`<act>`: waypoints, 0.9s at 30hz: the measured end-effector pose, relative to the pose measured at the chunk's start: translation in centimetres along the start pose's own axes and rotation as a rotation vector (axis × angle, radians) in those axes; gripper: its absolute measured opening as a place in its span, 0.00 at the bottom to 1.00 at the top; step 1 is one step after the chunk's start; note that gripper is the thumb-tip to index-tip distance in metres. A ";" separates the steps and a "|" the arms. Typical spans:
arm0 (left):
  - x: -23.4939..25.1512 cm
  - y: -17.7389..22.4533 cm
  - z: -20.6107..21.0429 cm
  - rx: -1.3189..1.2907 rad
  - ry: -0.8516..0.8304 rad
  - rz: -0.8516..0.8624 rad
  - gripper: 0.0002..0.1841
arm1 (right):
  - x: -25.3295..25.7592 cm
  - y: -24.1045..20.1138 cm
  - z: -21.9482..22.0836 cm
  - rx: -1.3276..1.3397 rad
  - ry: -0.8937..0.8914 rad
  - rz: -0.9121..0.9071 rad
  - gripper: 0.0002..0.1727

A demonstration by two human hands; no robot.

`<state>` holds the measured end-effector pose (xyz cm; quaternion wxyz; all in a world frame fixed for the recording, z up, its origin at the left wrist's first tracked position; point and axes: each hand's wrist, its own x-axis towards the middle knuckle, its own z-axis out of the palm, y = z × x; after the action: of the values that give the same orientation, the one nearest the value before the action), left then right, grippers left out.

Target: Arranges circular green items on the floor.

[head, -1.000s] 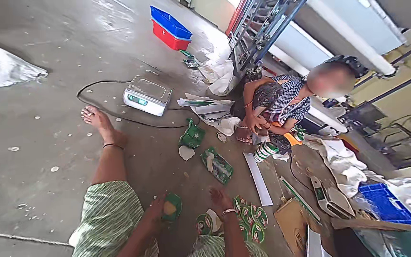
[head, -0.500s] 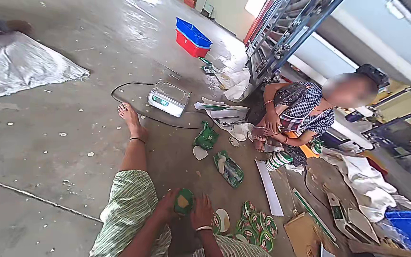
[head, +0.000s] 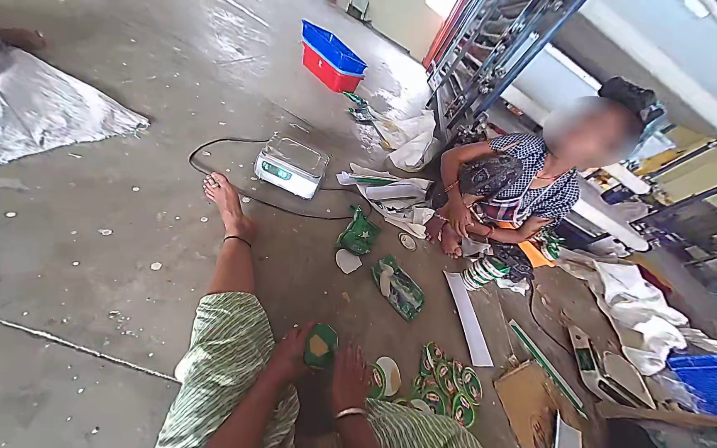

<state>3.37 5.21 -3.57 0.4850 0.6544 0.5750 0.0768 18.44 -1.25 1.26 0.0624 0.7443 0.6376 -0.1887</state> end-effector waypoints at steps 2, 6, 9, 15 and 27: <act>0.1 0.0 -0.1 0.004 0.003 0.004 0.59 | -0.6 0.0 -0.2 0.033 -0.003 0.018 0.30; 0.0 -0.3 0.4 -0.025 -0.012 -0.005 0.59 | 0.1 1.2 -1.5 0.213 -0.027 0.144 0.27; 0.1 -0.3 0.2 -0.014 -0.003 -0.006 0.61 | -0.3 0.9 0.1 0.166 0.013 0.054 0.32; 0.0 -0.3 0.2 -0.039 0.009 -0.007 0.59 | -3.4 -1.2 2.5 0.016 0.219 -0.139 0.28; -0.7 0.7 -0.4 0.067 -0.032 -0.045 0.61 | 10.5 5.2 -5.2 0.101 0.265 0.173 0.35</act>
<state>3.35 4.92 -2.59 0.4736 0.6583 0.5840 0.0361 25.76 9.24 1.55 -0.0438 0.8171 0.5633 -0.1145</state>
